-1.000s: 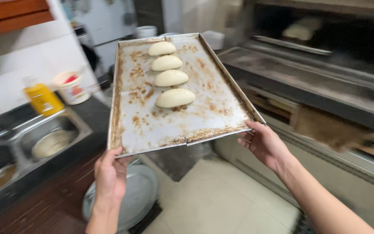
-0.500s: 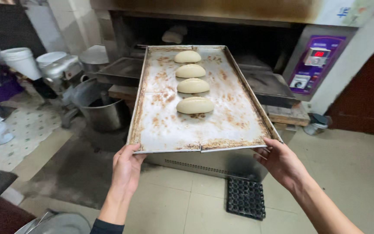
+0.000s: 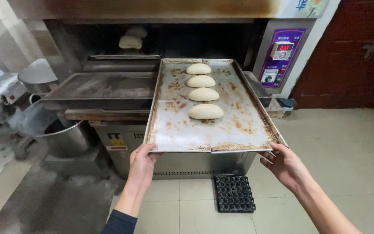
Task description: The person opens an industrial oven, places trays of dough inside, adjusts the temperature settings, and then arranges sausage slices on small round dough pieces at a workstation.
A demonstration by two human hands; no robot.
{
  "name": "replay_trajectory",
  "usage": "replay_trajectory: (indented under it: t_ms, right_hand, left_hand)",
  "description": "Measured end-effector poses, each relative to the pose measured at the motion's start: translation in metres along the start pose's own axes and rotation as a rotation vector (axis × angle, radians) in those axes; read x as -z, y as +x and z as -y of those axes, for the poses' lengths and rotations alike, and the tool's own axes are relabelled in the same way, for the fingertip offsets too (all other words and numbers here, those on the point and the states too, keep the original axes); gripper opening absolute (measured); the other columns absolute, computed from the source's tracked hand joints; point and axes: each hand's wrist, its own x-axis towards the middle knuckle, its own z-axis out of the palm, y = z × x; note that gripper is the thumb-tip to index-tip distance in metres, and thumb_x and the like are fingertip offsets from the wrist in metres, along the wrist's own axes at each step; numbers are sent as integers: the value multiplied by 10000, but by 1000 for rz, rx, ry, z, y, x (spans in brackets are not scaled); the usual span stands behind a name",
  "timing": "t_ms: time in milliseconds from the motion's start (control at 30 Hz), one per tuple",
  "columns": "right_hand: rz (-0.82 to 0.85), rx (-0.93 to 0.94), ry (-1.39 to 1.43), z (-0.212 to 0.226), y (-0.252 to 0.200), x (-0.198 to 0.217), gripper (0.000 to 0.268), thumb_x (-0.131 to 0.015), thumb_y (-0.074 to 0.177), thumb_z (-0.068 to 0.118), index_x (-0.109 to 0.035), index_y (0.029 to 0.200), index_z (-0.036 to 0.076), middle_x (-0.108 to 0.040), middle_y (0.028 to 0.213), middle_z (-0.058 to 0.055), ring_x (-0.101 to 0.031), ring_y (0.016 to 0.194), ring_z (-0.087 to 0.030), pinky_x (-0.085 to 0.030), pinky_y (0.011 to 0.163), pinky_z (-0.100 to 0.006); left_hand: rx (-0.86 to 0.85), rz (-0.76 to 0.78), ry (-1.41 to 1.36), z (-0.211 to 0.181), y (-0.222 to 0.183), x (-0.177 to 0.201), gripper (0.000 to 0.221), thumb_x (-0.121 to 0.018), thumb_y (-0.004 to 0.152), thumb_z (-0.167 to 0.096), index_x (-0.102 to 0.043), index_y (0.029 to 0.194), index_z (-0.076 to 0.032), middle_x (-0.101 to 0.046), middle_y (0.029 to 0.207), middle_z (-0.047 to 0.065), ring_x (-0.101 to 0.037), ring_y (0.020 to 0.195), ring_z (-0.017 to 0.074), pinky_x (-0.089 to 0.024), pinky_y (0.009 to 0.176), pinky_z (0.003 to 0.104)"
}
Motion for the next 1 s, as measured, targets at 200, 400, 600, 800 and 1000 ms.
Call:
replay_trajectory:
  t_ms: [200, 400, 600, 800, 1000]
  right_hand:
    - [-32, 31, 17, -5, 40, -9, 254, -616, 977, 236, -602, 1208, 129, -670, 1082, -26, -652, 1014, -203, -491, 891, -411]
    - [-86, 74, -313, 13, 60, -26, 403, -599, 971, 389, -606, 1263, 112, -689, 1147, -43, -685, 1052, -210, -512, 847, -408]
    - [-341, 867, -1405, 39, 26, -53, 474, -750, 893, 353, -681, 1252, 50, -692, 1156, -157, -649, 1003, -263, -512, 891, -395]
    - [70, 1126, -1951, 59, 4, -88, 178, -713, 869, 221, -769, 1021, 146, -745, 980, -4, -646, 927, -222, -505, 793, -385]
    - [146, 986, -2287, 79, 26, -108, 144, -667, 857, 211, -766, 956, 177, -716, 862, 33, -637, 874, -187, -482, 745, -376]
  left_hand:
    - [36, 18, 61, 1, 47, 3, 269, -598, 941, -122, -678, 1121, 61, -729, 1091, 137, -688, 971, 244, -532, 941, 421]
    - [173, 6, 262, -21, 82, -17, 359, -597, 975, -254, -647, 1216, 7, -737, 1085, 127, -717, 940, 224, -571, 856, 398]
    - [-1067, -77, 1508, -59, 64, -41, 465, -721, 898, -306, -665, 1248, -6, -663, 1017, 161, -670, 914, 313, -523, 754, 362]
    - [-1199, 559, 1871, -63, 53, -60, 353, -683, 753, -81, -721, 1099, -24, -640, 870, 83, -670, 781, 226, -557, 700, 347]
    - [-983, 683, 2007, -62, 82, -67, 119, -668, 715, -68, -688, 831, -56, -646, 824, 89, -696, 793, 246, -559, 674, 365]
